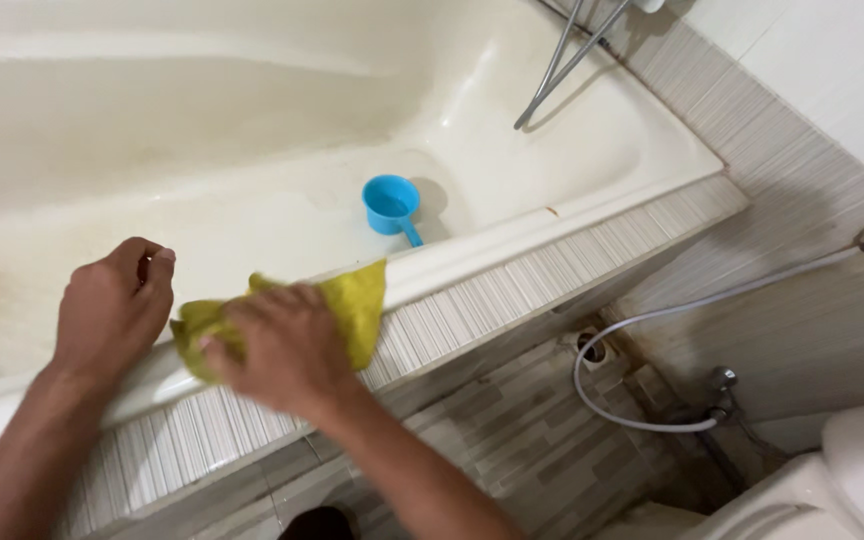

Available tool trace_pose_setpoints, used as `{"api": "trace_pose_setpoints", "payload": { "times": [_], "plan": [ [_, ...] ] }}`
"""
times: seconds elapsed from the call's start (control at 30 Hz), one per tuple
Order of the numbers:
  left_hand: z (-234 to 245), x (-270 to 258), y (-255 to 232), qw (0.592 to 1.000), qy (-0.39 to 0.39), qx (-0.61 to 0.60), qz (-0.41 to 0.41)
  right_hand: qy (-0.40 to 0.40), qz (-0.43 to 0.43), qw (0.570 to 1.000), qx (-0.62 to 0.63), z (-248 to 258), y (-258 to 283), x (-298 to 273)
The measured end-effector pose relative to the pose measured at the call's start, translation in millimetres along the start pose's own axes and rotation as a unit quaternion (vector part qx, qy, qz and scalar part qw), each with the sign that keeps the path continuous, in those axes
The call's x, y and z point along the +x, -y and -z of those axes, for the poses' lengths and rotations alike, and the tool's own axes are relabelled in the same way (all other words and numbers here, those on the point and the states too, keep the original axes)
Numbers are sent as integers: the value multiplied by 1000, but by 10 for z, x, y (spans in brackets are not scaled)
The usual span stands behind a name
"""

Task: The person wipes the rim and tiled ledge of a white bathtub using a yellow cloth. They move along the length of the tub, scrubbing the surface repeatedly with both hands.

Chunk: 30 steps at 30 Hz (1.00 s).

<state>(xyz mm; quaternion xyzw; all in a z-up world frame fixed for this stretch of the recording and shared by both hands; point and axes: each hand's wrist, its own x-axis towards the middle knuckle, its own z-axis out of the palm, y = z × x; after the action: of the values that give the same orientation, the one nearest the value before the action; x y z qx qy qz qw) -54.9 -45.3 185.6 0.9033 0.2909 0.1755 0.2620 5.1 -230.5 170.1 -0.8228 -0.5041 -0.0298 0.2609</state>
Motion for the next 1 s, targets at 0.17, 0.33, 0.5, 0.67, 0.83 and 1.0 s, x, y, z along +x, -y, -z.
{"api": "trace_pose_setpoints", "payload": {
  "times": [0.17,0.33,0.5,0.67,0.83,1.0],
  "plan": [
    [9,-91,-57,994,98,-7,-45,33,-110,987,-116,660,-834,3],
    [-39,-174,-122,978,100,141,-115,186,-323,913,-166,1190,-1791,144],
    [-43,-122,-212,982,72,112,-136,326,-339,868,-159,846,-1592,536],
    [-33,-103,-211,992,60,32,-107,263,-124,951,-100,262,-337,400],
    [18,-93,-236,993,100,-39,-44,-55,-11,998,33,15,328,-189],
    [35,-133,-246,990,78,-61,-100,-66,24,996,53,200,-268,-375]
  ]
}}
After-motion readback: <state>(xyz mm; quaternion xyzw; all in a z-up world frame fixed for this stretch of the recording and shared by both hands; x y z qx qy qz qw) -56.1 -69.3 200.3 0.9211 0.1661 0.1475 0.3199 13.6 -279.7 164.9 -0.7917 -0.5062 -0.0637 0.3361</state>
